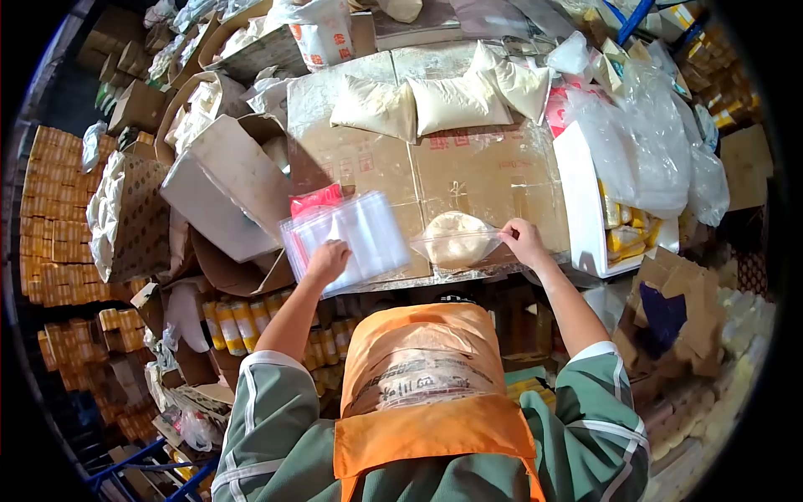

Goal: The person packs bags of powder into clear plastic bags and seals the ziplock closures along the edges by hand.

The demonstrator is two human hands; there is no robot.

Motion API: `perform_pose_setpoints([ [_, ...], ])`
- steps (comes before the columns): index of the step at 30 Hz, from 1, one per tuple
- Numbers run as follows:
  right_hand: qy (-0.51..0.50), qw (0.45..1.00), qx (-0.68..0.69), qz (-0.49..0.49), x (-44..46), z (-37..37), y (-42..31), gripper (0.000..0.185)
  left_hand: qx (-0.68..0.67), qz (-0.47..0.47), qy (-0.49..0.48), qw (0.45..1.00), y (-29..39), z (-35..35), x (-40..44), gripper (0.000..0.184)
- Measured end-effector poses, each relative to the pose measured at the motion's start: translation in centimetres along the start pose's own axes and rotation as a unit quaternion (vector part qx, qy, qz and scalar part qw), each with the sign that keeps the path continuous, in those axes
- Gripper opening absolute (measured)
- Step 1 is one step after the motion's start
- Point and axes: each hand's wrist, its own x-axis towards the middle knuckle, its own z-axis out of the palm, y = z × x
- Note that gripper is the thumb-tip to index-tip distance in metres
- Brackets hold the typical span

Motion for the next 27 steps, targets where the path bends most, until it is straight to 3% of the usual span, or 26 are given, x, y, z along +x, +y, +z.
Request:
perform_pose_setpoints([
  [2,-0.007,0.996,0.089,0.024,0.2,1.4,0.3,0.062,-0.057,-0.015,-0.032,0.998,1.6,0.4,-0.4,0.015],
  [3,-0.002,0.997,0.070,0.032,-1.0,0.3,0.5,0.062,-0.116,0.014,-0.033,0.993,3.9,2.2,0.2,0.022],
  [5,0.053,0.984,0.159,-0.067,-2.1,1.5,-0.3,0.075,-0.128,0.022,-0.043,0.991,5.4,4.4,0.8,0.063],
  [7,0.007,0.997,0.064,-0.039,-3.1,1.5,-0.7,0.102,-0.120,0.067,-0.029,0.990,7.6,6.5,2.2,0.094],
  [9,0.031,0.998,-0.005,-0.053,-2.6,3.7,0.7,0.112,-0.151,0.020,-0.080,0.985,9.4,8.4,3.9,0.106],
  [10,0.054,0.993,-0.028,-0.103,-2.0,4.4,0.6,0.115,-0.135,0.079,-0.062,0.986,10.1,9.1,5.0,0.108],
  [11,0.033,0.994,0.067,-0.080,-1.6,5.0,0.6,0.114,-0.120,0.138,-0.044,0.982,10.7,10.1,6.2,0.110],
  [13,0.106,0.973,0.120,-0.164,1.1,7.8,0.5,0.103,-0.152,0.108,-0.046,0.981,11.0,12.8,8.8,0.104],
  [14,0.104,0.975,0.123,-0.156,2.4,8.7,0.5,0.103,-0.236,0.114,-0.047,0.964,11.0,13.6,10.2,0.102],
  [15,0.027,0.932,0.338,-0.126,3.9,9.3,0.4,0.094,-0.318,0.117,-0.052,0.940,10.9,14.3,11.3,0.101],
  [16,-0.046,0.838,0.536,-0.089,5.2,9.7,1.1,0.086,-0.320,0.113,-0.063,0.939,10.8,15.0,12.5,0.101],
  [17,-0.059,0.883,0.454,-0.107,6.7,9.9,2.2,0.072,-0.411,0.058,-0.090,0.906,10.4,15.3,13.9,0.090],
  [19,-0.066,0.849,0.524,0.012,9.5,8.8,2.1,0.065,-0.570,-0.051,-0.122,0.811,10.1,14.8,17.0,0.067],
  [20,-0.027,0.834,0.549,-0.035,10.1,7.9,1.9,0.061,-0.574,-0.093,-0.093,0.808,10.3,14.3,18.0,0.057],
  [22,0.019,0.849,0.527,0.035,11.6,5.9,1.1,0.053,-0.582,-0.191,-0.016,0.790,11.8,13.0,19.9,0.040],
  [23,0.013,0.841,0.539,0.049,12.1,5.1,1.2,0.053,-0.580,-0.187,-0.011,0.793,12.4,12.2,20.5,0.040],
  [24,0.014,0.839,0.541,0.047,11.5,4.3,1.1,0.053,-0.497,-0.224,-0.033,0.837,13.4,11.0,20.5,0.039],
  [25,-0.029,0.801,0.587,0.113,10.4,3.1,0.9,0.057,-0.410,-0.258,-0.055,0.873,14.1,10.3,20.6,0.040],
  [26,-0.072,0.759,0.623,0.175,9.7,1.8,1.1,0.061,-0.462,-0.195,-0.049,0.864,14.1,11.0,19.8,0.043],
  [27,-0.143,0.668,0.709,0.174,10.4,4.5,4.5,0.064,-0.662,-0.201,-0.037,0.721,16.7,9.6,18.6,0.049],
])
